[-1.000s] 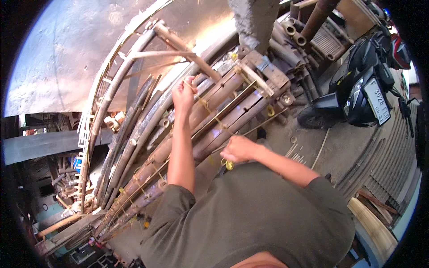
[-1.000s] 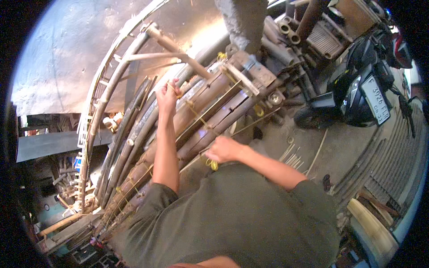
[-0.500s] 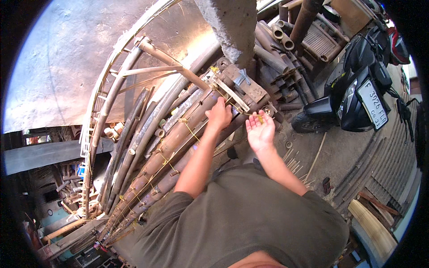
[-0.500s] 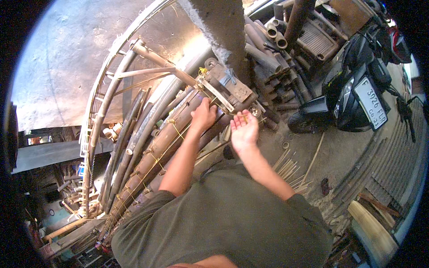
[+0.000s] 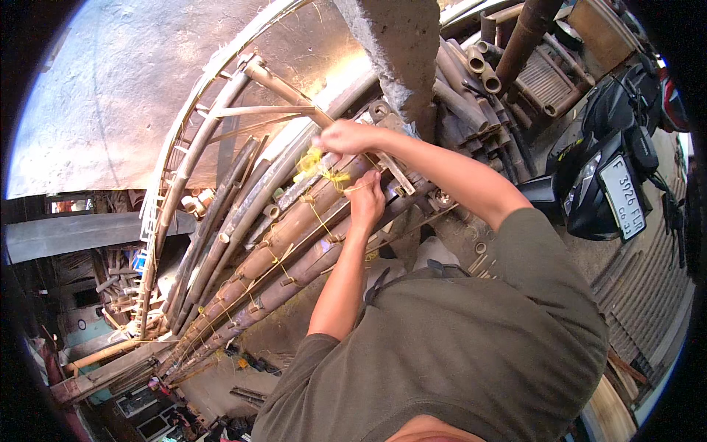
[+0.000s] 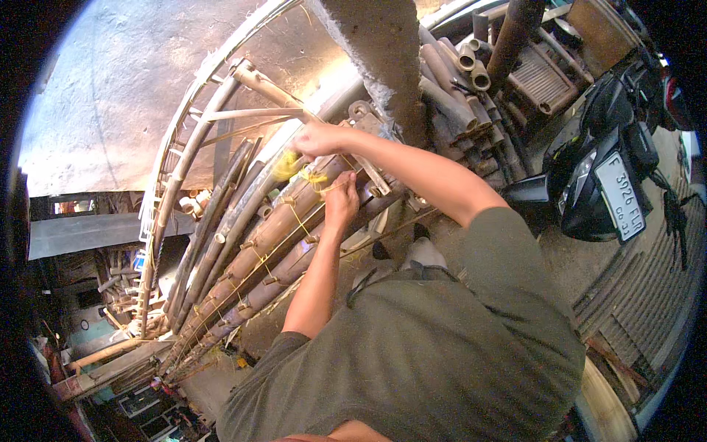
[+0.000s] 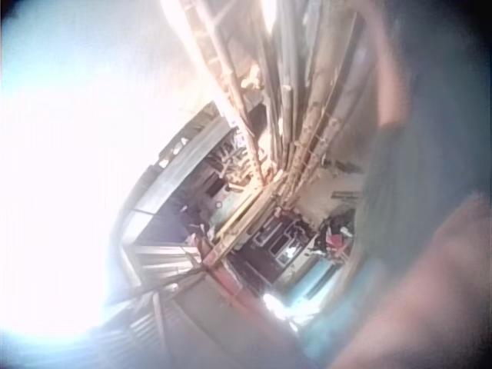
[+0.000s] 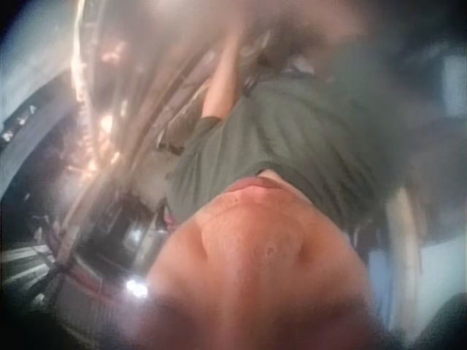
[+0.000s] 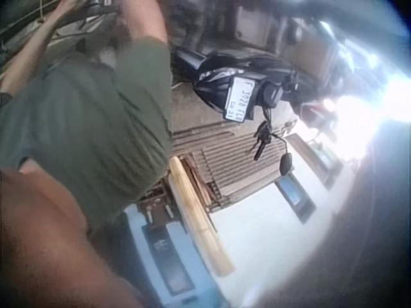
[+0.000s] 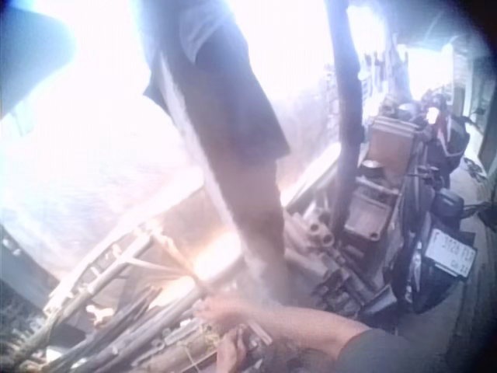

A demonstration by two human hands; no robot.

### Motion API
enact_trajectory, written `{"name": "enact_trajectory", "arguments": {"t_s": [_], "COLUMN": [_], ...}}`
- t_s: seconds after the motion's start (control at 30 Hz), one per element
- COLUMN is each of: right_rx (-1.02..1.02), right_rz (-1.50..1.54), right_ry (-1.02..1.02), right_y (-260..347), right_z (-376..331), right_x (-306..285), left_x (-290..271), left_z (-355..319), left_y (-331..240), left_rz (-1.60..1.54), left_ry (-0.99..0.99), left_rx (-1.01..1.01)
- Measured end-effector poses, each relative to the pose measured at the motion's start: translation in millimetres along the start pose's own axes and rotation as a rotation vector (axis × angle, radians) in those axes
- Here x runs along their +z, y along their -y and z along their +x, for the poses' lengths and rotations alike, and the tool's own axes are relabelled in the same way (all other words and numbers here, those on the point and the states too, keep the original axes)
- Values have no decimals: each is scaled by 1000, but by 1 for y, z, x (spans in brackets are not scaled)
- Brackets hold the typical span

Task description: The person ties bundles of bamboo poles together using yellow string. They repeatedly wrap the string around the poles and tie knots to secure them.

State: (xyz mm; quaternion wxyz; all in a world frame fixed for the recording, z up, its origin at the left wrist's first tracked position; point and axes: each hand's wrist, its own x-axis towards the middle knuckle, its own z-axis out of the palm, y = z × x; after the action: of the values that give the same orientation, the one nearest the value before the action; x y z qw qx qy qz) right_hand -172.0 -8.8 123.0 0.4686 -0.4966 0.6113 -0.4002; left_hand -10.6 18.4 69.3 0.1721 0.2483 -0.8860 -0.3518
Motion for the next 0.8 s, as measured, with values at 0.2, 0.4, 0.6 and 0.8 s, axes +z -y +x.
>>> {"name": "enact_trajectory", "arguments": {"t_s": [0.2, 0.4, 0.6, 0.8], "right_rx": [-151, -29, 61, -124], "right_rz": [-305, -141, -511, -411], "right_ry": [374, -59, -204, -367], "right_y": [-17, -57, -55, -8], "right_z": [-189, -185, -191, -145], "right_x": [74, 133, 160, 268], "left_x": [3, -37, 0, -122], "left_z": [0, 74, 149, 85], "left_y": [6, -19, 99, 115], "left_rz": [207, -523, 281, 186], "left_ry": [-6, 40, -59, 142], "left_rx": [-61, -207, -79, -30]}}
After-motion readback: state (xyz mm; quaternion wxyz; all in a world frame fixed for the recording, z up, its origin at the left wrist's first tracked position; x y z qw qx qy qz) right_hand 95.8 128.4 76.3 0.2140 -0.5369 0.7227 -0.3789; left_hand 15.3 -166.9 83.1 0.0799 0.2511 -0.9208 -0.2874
